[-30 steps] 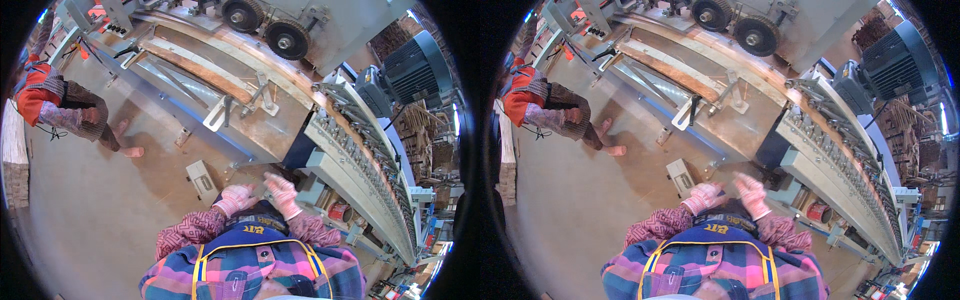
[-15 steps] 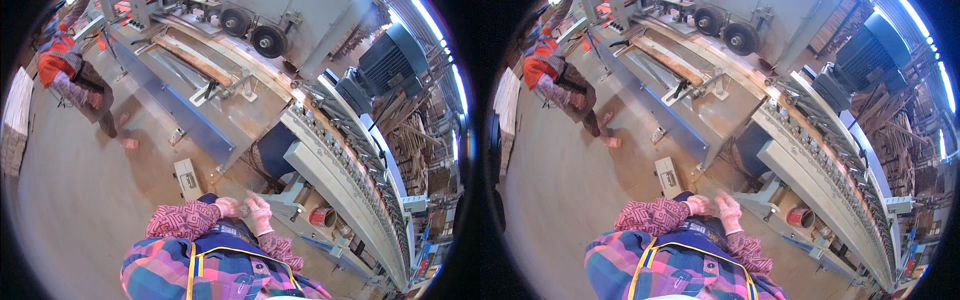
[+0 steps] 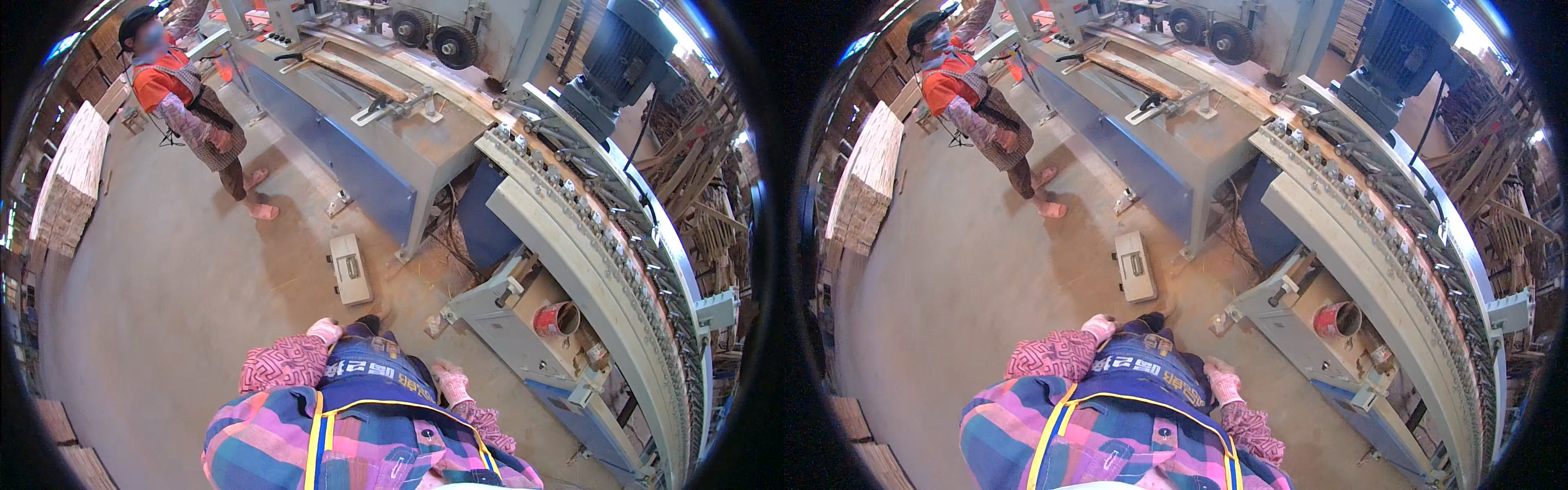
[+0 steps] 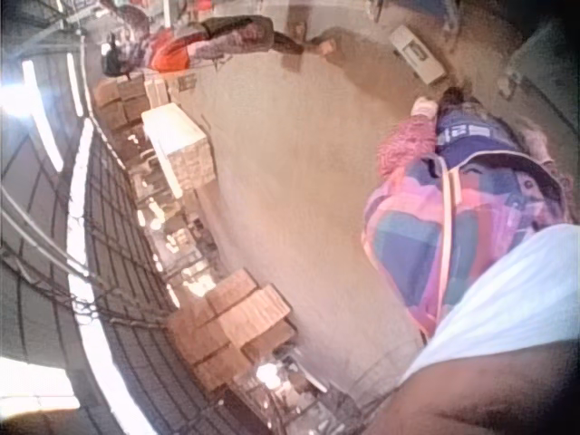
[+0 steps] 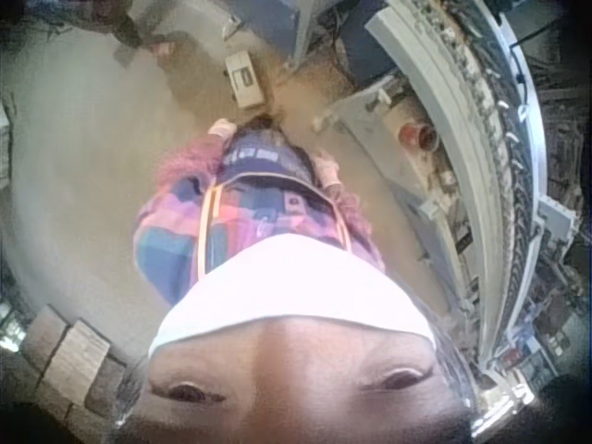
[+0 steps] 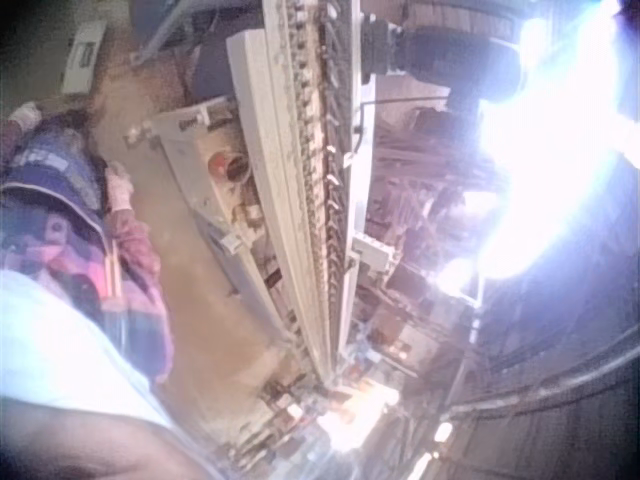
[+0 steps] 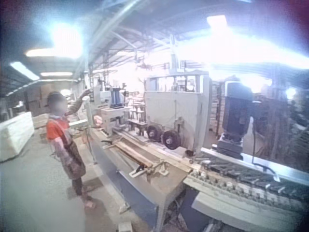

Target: The person collects thin wooden planks from a conveyor belt and stacks them on a metal table. They then move the stacked planks to a wooden rack. Another worker is seen operating a machine in the background.

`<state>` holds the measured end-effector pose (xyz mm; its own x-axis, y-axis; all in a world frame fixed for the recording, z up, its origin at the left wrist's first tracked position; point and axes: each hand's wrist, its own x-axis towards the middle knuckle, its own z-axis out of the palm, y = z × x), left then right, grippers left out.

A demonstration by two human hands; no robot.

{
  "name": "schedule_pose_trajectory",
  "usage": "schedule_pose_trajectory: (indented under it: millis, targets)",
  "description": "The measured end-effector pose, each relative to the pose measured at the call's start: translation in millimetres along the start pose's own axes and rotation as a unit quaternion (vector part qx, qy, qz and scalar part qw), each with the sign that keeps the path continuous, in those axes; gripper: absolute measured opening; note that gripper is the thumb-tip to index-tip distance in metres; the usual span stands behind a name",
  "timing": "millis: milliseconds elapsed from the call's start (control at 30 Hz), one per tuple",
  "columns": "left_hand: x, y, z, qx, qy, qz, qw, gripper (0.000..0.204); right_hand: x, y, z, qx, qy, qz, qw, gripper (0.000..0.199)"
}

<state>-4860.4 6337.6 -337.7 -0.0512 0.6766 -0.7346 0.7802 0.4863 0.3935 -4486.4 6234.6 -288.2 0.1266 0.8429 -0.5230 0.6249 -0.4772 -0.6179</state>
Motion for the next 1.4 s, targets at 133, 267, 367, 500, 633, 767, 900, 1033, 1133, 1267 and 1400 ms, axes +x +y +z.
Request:
schedule_pose_trajectory:
  millis: [133, 267, 367, 500, 633, 767, 900, 1033, 1133, 1267, 1400]
  targets:
    - [0.2, -27.1, 12.6, 0.145, -0.093, 0.081, 0.982, 0.044, 45.5, 78.5, 21.6, 0.026, 0.019, 0.059, 0.998, 0.039]
    - [-2.3, 2.2, 10.6, 0.113, -0.082, 0.028, 0.990, 0.041, 41.3, 88.9, 10.9, -0.211, 0.014, -0.009, 0.977, 0.041]
    - [34.4, 7.3, 19.4, 0.160, -0.070, 0.177, 0.969, 0.041, 46.9, 123.7, 16.3, -0.351, -0.014, -0.038, 0.935, 0.042]
    - [9.4, 49.9, 8.4, 0.053, -0.076, 0.158, 0.983, 0.064, 33.3, 121.6, 4.6, -0.318, -0.083, 0.004, 0.944, 0.034]
    - [53.3, -2.1, 17.4, 0.087, -0.074, 0.181, 0.977, 0.054, 55.9, 101.7, 8.2, -0.360, -0.058, -0.013, 0.931, 0.026]
    - [22.9, 8.1, -10.1, 0.054, -0.092, 0.053, 0.993, 0.049, 91.9, 113.0, 28.0, -0.275, 0.016, -0.080, 0.958, 0.029]
    - [79.2, -25.7, 9.9, 0.083, -0.097, 0.129, 0.983, 0.062, 81.4, 37.8, 29.6, -0.197, -0.016, -0.039, 0.979, 0.037]
    - [19.6, 9.9, -15.5, 0.037, -0.088, 0.082, 0.992, 0.066, 72.4, 24.8, 29.4, -0.170, -0.017, 0.018, 0.985, 0.044]
    - [4.2, 16.8, -24.9, 0.029, -0.099, 0.065, 0.993, 0.063, 60.1, 14.6, 20.8, -0.246, -0.038, -0.034, 0.968, 0.037]
    - [21.9, 5.3, -20.4, 0.025, -0.104, 0.115, 0.988, 0.059, 82.2, 56.9, 20.5, -0.412, -0.046, -0.172, 0.894, 0.033]
    - [11.5, 11.0, -25.3, 0.015, -0.101, 0.133, 0.986, 0.057, 80.9, 48.4, 21.0, -0.359, -0.027, -0.085, 0.929, 0.032]
